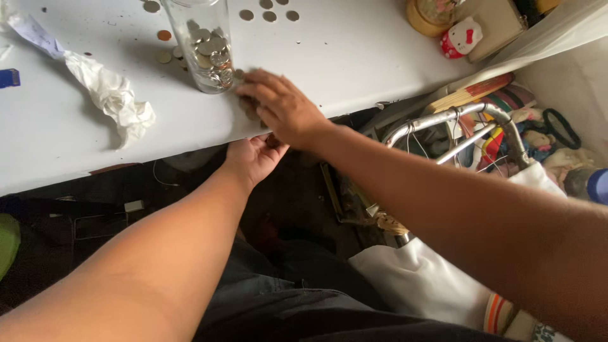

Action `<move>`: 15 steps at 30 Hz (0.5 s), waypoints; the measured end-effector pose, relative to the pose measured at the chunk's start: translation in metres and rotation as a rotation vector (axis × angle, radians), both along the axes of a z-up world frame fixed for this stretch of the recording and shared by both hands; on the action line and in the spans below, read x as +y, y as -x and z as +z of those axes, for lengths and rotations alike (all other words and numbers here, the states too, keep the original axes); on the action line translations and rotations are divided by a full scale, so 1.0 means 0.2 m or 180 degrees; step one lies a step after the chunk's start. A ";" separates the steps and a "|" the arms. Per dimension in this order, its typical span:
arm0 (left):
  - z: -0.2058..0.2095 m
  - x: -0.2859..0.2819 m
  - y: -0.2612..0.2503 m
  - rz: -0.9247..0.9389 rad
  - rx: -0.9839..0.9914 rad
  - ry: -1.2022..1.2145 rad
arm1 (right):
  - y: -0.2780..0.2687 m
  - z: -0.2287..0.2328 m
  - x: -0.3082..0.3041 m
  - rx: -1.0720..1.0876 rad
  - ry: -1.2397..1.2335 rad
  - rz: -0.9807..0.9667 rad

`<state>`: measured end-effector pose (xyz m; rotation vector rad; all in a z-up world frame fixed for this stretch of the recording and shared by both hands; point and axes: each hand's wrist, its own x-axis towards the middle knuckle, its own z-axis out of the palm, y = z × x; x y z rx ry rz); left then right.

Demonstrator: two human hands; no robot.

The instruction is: The person organizes a cluttered desk by moving a tray of cosmetics, placing a hairbrush aside, and putting a small item into a pouch. They then gather a large pile of coins from the desk and place them into a clear glass jar.

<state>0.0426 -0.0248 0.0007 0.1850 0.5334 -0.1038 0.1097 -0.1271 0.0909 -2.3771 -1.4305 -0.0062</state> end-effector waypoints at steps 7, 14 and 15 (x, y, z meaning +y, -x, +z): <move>-0.14 0.07 0.00 -0.0113 -0.0201 0.0121 | 0.19 0.09 -0.10 0.0603 -0.0464 0.0338; -0.07 0.06 0.01 -0.0047 0.0243 0.0959 | 0.05 0.11 -0.07 0.1383 -0.1002 -0.0125; -0.05 0.06 0.02 -0.0066 0.0124 0.1266 | -0.01 0.12 -0.04 0.1134 -0.0878 -0.0215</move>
